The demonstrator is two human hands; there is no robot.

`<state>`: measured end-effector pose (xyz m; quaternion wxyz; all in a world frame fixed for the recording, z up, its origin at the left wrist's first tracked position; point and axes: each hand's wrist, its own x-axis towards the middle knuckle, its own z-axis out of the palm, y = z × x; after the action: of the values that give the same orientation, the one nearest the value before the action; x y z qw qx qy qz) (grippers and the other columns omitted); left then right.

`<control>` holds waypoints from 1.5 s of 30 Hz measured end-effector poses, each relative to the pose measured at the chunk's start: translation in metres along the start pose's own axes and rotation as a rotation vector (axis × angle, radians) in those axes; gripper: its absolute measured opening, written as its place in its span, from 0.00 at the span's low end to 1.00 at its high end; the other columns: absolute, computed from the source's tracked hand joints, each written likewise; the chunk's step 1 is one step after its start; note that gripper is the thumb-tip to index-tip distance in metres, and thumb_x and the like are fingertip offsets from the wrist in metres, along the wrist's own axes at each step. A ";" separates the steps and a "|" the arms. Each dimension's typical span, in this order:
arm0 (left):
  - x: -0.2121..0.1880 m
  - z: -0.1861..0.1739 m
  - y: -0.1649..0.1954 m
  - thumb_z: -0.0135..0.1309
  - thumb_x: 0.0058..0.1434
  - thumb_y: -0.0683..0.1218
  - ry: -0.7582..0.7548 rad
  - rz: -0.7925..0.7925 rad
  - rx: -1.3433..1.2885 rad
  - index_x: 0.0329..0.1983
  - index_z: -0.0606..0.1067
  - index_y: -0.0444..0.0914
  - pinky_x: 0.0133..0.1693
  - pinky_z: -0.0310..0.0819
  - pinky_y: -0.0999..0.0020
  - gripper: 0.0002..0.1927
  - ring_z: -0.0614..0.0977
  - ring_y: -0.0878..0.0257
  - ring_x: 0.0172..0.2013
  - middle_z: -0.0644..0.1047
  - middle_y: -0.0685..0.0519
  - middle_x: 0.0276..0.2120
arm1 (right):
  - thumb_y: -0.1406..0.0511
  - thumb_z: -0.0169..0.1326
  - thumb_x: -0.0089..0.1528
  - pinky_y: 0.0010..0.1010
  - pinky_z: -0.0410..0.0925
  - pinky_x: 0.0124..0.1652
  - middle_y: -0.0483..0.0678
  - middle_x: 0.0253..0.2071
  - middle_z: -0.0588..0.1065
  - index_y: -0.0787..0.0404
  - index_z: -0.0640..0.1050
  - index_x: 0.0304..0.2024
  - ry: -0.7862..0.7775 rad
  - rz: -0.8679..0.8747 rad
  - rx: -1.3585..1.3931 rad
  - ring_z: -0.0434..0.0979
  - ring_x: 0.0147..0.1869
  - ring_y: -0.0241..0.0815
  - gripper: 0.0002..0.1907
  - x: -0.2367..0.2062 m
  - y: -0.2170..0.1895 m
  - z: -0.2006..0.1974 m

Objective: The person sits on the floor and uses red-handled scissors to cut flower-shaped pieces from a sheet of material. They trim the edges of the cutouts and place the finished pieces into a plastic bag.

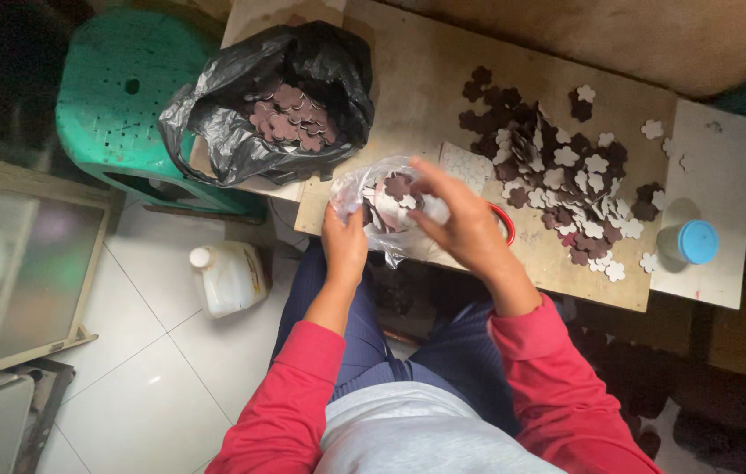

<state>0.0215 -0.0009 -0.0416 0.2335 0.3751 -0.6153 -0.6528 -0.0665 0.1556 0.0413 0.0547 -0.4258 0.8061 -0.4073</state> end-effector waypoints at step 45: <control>-0.007 -0.008 -0.017 0.59 0.59 0.40 -0.046 0.011 0.002 0.63 0.68 0.31 0.54 0.72 0.66 0.28 0.81 0.57 0.53 0.79 0.43 0.53 | 0.80 0.58 0.72 0.24 0.77 0.50 0.49 0.48 0.81 0.62 0.55 0.78 0.603 0.047 0.211 0.83 0.50 0.36 0.38 -0.010 0.005 -0.050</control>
<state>0.0345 0.0017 -0.0562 0.2227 0.3569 -0.6233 -0.6592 -0.0846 0.1950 0.0685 -0.1334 -0.2589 0.7489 -0.5953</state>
